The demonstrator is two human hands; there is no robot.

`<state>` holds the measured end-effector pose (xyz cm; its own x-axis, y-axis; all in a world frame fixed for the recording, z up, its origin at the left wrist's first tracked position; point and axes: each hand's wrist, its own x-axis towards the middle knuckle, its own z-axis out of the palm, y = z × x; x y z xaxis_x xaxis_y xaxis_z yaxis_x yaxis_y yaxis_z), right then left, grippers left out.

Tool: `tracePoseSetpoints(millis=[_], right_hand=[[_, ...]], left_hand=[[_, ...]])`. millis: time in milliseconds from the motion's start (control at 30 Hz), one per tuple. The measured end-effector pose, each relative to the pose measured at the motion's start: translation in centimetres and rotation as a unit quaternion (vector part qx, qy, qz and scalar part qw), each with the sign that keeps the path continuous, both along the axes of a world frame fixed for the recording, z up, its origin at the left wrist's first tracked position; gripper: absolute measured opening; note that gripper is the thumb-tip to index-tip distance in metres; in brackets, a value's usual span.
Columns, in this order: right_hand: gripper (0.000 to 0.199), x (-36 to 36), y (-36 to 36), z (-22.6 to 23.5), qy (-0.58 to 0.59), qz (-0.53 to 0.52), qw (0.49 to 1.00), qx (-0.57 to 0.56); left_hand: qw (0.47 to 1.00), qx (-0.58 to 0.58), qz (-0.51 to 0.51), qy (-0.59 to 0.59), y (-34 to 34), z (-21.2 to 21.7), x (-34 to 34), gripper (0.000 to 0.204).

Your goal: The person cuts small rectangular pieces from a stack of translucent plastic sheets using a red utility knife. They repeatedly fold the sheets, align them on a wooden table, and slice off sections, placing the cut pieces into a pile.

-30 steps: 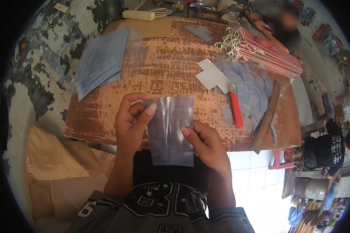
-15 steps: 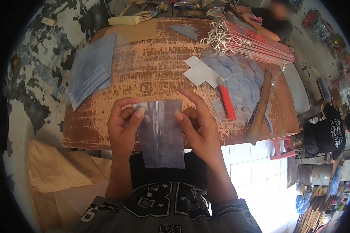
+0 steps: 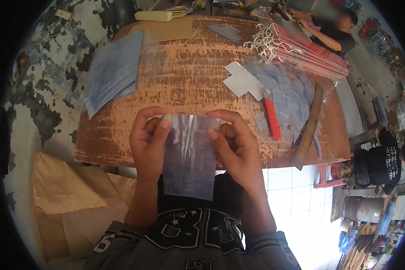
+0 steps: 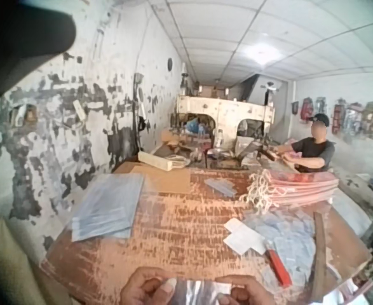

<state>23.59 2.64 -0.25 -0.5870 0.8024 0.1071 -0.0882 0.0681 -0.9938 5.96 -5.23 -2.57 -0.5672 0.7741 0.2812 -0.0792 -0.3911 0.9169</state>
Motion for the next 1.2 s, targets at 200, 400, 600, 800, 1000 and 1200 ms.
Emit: tracePoseSetpoints(millis=[200,400,600,800,1000,1200], right_hand=[[0.032,0.0,0.0,0.3,0.007,0.002,1.000,-0.023],[0.033,-0.1,0.1,0.4,0.026,-0.002,0.999,-0.021],[0.033,0.0,0.2,0.0,0.024,0.001,0.999,-0.028],[0.033,0.0,0.1,0.2,0.036,0.003,0.998,-0.046],[0.028,0.0,0.1,-0.2,0.038,-0.001,0.993,-0.108],[0.022,0.0,0.2,-1.0,0.040,0.006,0.994,-0.105]], left_hand=[[1.000,-0.006,0.019,-0.004,0.0,0.0,0.1,0.018],[1.000,-0.008,0.027,0.008,0.2,-0.1,-0.1,0.020],[0.999,0.003,0.030,-0.011,0.4,-0.7,0.0,0.021],[1.000,-0.002,0.021,-0.017,0.4,-1.1,-0.2,0.022],[0.999,-0.012,0.034,-0.003,0.3,-1.8,-0.4,0.024],[0.998,-0.009,0.054,-0.026,0.4,-1.6,-0.2,0.025]])
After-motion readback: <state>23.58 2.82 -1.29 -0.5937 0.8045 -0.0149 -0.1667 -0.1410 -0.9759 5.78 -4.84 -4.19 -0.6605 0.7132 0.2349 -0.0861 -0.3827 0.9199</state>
